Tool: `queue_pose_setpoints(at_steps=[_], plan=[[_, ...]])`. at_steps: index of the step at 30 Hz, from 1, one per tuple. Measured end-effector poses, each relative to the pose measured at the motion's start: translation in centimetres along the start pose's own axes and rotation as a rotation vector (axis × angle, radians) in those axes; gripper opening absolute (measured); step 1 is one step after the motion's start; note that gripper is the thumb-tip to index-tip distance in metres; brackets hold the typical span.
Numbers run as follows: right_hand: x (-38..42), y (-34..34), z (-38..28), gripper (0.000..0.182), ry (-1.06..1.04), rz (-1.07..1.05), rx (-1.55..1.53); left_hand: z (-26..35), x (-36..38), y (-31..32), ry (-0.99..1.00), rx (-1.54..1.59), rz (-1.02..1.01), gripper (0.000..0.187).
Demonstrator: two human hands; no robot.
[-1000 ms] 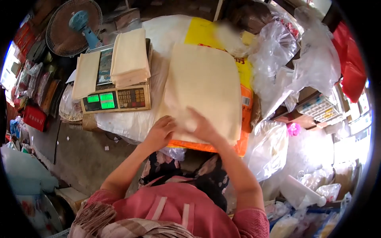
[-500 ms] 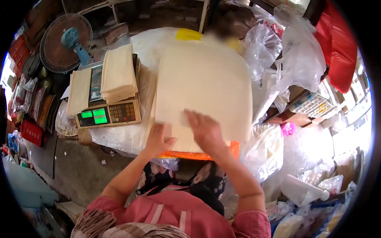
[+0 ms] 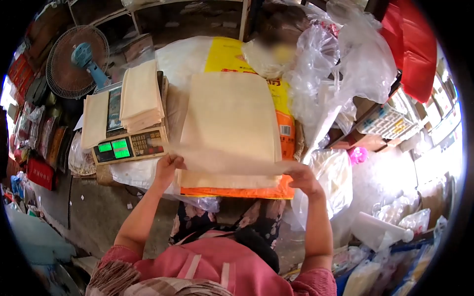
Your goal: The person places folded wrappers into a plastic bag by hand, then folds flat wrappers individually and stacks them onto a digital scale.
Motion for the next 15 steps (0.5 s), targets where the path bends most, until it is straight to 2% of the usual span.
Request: queue_pose_setpoints(at_steps=[1,2,4,5,8,9,10,12,14,15], plan=[[-0.1,0.2,0.9,0.05,-0.012,0.042,0.073,0.2,-1.0,0.1,0.096,-0.086,0.053,0.02],[-1.0,0.6,1.9,0.049,0.165,0.256,0.169,0.7,-1.8,0.3,0.126,-0.195,0.135,0.02],[-3.7,-0.3,5.0,0.051,0.144,0.436,0.335,1.7,-3.2,1.2,0.191,-0.406,0.3,0.019],[-4.9,-0.2,5.8,0.05,0.17,0.49,0.428,3.0,-2.8,2.4,0.225,-0.516,0.422,0.03],[-7.5,-0.9,8.6,0.049,0.186,0.618,0.702,3.2,-2.7,3.9,0.831,-1.095,0.553,0.046],[-8.0,-1.6,10.6,0.05,0.156,0.637,0.793,2.8,-2.8,4.1,0.682,-1.164,0.232,0.06],[-8.2,-1.8,11.6,0.05,0.127,0.655,0.883,2.3,-2.4,4.5,0.686,-1.243,0.163,0.061],[-8.6,-0.2,9.7,0.052,0.21,0.661,0.974,1.1,-1.7,5.2,0.691,-1.399,0.032,0.064],[-8.7,2.7,6.4,0.055,0.308,0.674,1.113,-0.1,-2.3,4.7,0.648,-1.375,0.01,0.065],[-8.5,3.9,5.9,0.058,0.176,0.601,1.325,-0.6,-2.5,4.6,0.631,-1.364,-0.009,0.066]])
Point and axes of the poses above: each hand's wrist, its own x-axis away from the middle knuckle, its own y-axis out of the palm, z = x × y, the point moved 1 cm from there along -x, towards the middle knuckle, and after that the axes turned 5 degrees about -y, right-handed, at the moved point
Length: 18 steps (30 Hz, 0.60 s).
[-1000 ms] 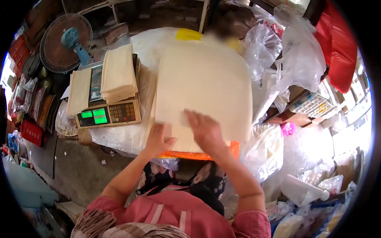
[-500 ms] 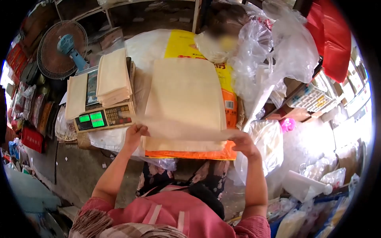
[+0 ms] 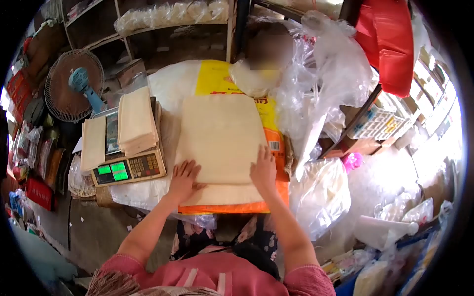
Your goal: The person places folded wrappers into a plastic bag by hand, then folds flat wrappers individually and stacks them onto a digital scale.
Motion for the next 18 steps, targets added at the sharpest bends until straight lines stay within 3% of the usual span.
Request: queue_pose_setpoints(at_steps=[3,7,10,13,14,17,18], plan=[[1.8,2.0,-1.7,0.056,-0.364,-0.027,0.158,-0.1,0.3,0.4,0.023,-0.076,0.006,0.068],[3.5,4.7,-0.7,0.047,-0.381,-0.137,0.171,-2.1,0.2,0.3,0.182,-0.158,0.035,0.061],[3.0,2.5,-2.6,0.054,-0.247,-0.294,0.124,-4.8,-0.2,-1.8,0.006,0.02,-0.006,0.043],[3.2,-1.3,-7.7,0.058,-0.472,-0.367,-0.253,-1.8,-0.1,-5.0,0.093,0.072,0.027,0.028],[3.3,-1.5,-9.1,0.05,-0.553,-0.261,-0.196,0.6,-0.1,-6.4,0.156,0.099,-0.002,0.037],[1.2,-1.8,-9.6,0.042,-0.542,-0.204,-0.026,3.0,-0.1,-7.6,0.059,0.291,0.607,0.056],[1.8,-3.5,-9.9,0.039,-0.613,0.069,-0.21,1.3,0.1,-5.9,-0.105,0.561,0.578,0.064]])
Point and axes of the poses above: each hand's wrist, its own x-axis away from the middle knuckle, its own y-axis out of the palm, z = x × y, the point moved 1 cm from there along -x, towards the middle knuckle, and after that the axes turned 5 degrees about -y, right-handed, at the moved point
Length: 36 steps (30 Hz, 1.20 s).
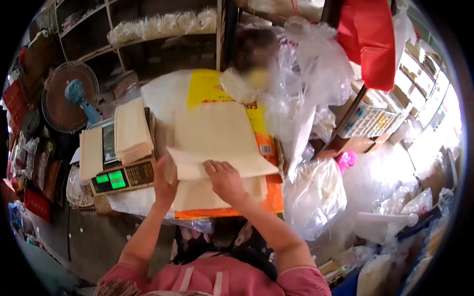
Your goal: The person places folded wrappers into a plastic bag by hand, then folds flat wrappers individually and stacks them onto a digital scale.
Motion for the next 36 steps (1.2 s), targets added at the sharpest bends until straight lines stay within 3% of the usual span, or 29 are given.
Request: queue_pose_setpoints(at_steps=[1,3,4,6,7,8,9,11,12,13,14,15,17,18,21,25,27,28,31,32,34,36], plan=[[0.0,-1.8,-0.9,0.038,-0.108,0.055,-0.08,-2.7,0.7,0.4,-0.234,0.203,0.021,0.072],[1.7,-2.9,-0.5,0.041,-0.35,0.04,-0.029,-2.9,1.7,-0.1,-0.31,0.53,-0.065,0.074],[2.9,-2.5,0.1,0.039,-0.289,-0.008,-0.014,-4.5,2.2,-0.2,-0.263,0.355,-0.129,0.072],[6.1,-0.6,1.9,0.039,-0.182,-0.085,-0.099,-5.1,4.0,-0.6,-0.263,0.332,-0.152,0.062],[7.8,0.6,3.6,0.037,-0.16,-0.114,-0.191,-4.0,4.4,-0.7,-0.295,0.487,-0.095,0.054],[8.7,1.1,4.5,0.031,-0.079,-0.144,-0.366,-4.7,4.6,-1.5,-0.234,0.41,-0.28,0.042],[9.5,1.5,5.4,0.026,0.0,-0.17,-0.535,-5.4,3.6,-2.7,0.312,0.093,-0.492,0.038],[9.4,0.6,5.8,0.021,0.693,-0.242,-0.772,-6.1,4.2,-2.6,-0.093,0.115,-0.658,0.043],[10.3,1.7,7.9,0.023,0.832,-0.195,-0.899,-6.4,4.3,-2.2,-0.323,0.199,-0.544,0.046],[10.6,2.9,8.9,0.021,0.832,-0.089,-0.93,-4.4,3.3,-1.5,-0.548,0.279,-0.424,0.05],[9.8,3.1,9.2,0.022,0.846,-0.182,-0.731,-3.3,2.8,-0.9,-0.767,0.357,-0.297,0.053],[9.0,3.1,9.2,0.025,0.852,-0.269,-0.528,-3.7,2.9,-0.3,-0.527,0.111,-0.268,0.054],[7.8,3.2,8.1,0.037,0.801,-0.258,-0.338,-4.6,3.0,1.5,-0.03,-0.362,-0.196,0.059],[7.1,3.1,7.5,0.044,0.774,-0.253,-0.242,-4.4,3.4,2.1,0.209,-0.535,-0.319,0.067],[5.0,1.8,5.8,0.07,0.35,-0.121,-0.044,-2.6,4.0,2.2,0.234,-0.578,-0.53,0.066],[5.3,0.3,6.0,0.082,0.116,-0.558,0.049,-4.8,2.2,0.8,0.374,-0.548,-0.629,0.059],[6.7,0.0,8.4,0.08,0.023,-0.651,-0.032,-3.9,-0.5,-1.9,-0.143,-0.366,-0.881,0.061],[7.1,-0.4,9.0,0.07,-0.003,-0.546,-0.128,-3.6,-1.4,-2.5,-0.406,-0.263,-0.989,0.061],[7.2,0.9,10.6,0.056,0.564,-0.262,-0.528,-4.3,-2.4,-2.2,-0.627,0.259,-0.582,0.056],[6.2,1.4,10.4,0.046,0.638,-0.163,-0.495,-4.6,-2.7,-1.4,-0.602,0.077,-0.495,0.054],[4.3,2.0,10.0,0.045,0.789,-0.246,-0.247,-4.8,-3.3,1.9,-0.529,-0.279,-0.307,0.05],[2.0,1.8,9.4,0.046,0.88,-0.424,-0.027,-5.0,-3.0,4.6,-0.173,-0.426,-0.345,0.05]])
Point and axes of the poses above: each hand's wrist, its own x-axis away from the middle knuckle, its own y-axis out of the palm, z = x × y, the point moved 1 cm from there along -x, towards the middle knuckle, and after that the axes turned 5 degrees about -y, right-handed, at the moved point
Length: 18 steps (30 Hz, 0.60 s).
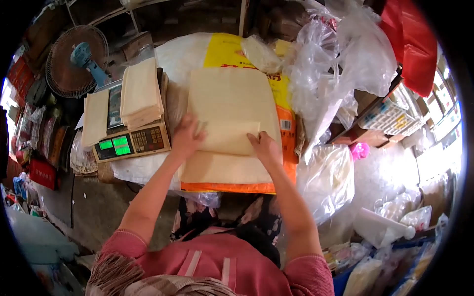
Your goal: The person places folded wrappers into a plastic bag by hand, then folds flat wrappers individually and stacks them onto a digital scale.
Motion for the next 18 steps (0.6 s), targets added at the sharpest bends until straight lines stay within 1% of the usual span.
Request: queue_pose_setpoints(at_steps=[1,3,4,6,7,8,9,11,12,13,14,15,16,17,18], plan=[[-0.1,0.1,-0.5,0.049,-0.107,0.137,0.091,0.1,-0.1,1.2,0.157,-0.1,0.029,0.05],[0.3,0.7,-0.8,0.054,-0.318,0.405,0.275,-0.8,0.2,4.0,0.178,-0.225,0.066,0.049],[0.1,1.6,-0.4,0.056,-0.411,0.407,0.363,-0.9,0.3,4.7,0.187,-0.287,0.087,0.049],[-0.6,4.1,0.5,0.06,-0.606,0.405,0.539,-0.7,0.0,4.7,0.239,-0.284,0.097,0.045],[-0.5,4.8,0.8,0.057,-0.582,0.392,0.496,-0.9,-0.1,4.3,0.255,-0.288,0.107,0.043],[-0.6,5.2,1.1,0.055,-0.567,0.382,0.451,0.9,-0.1,1.6,0.184,-0.155,-0.043,0.037],[-1.1,5.3,1.2,0.053,-0.561,0.374,0.406,1.5,-0.3,0.5,0.201,-0.25,-0.031,0.036],[-1.4,4.3,1.8,0.052,-0.519,0.482,-0.029,2.1,0.4,-0.5,0.223,-0.44,-0.027,0.035],[-1.2,3.7,2.8,0.052,-0.327,0.411,-0.247,2.5,0.8,-0.8,0.169,-0.435,-0.032,0.035],[-0.2,3.2,2.0,0.053,-0.15,0.259,-0.462,2.8,1.5,-0.6,0.114,-0.426,-0.038,0.035],[0.9,2.8,1.2,0.054,0.058,0.139,-0.651,2.4,2.2,0.6,0.086,-0.294,-0.17,0.033],[1.6,3.3,0.0,0.055,0.064,0.028,-0.765,1.8,3.0,1.6,0.06,-0.159,-0.301,0.031],[2.3,3.8,-1.1,0.056,0.081,-0.083,-0.871,2.0,3.9,1.1,0.078,0.048,-0.432,0.025],[2.4,4.6,-1.4,0.055,-0.093,-0.104,-0.904,2.4,4.5,0.1,0.103,0.263,-0.558,0.02],[2.2,4.9,-1.9,0.055,-0.264,-0.122,-0.932,1.9,4.3,-1.3,0.231,0.305,-0.333,0.017]])
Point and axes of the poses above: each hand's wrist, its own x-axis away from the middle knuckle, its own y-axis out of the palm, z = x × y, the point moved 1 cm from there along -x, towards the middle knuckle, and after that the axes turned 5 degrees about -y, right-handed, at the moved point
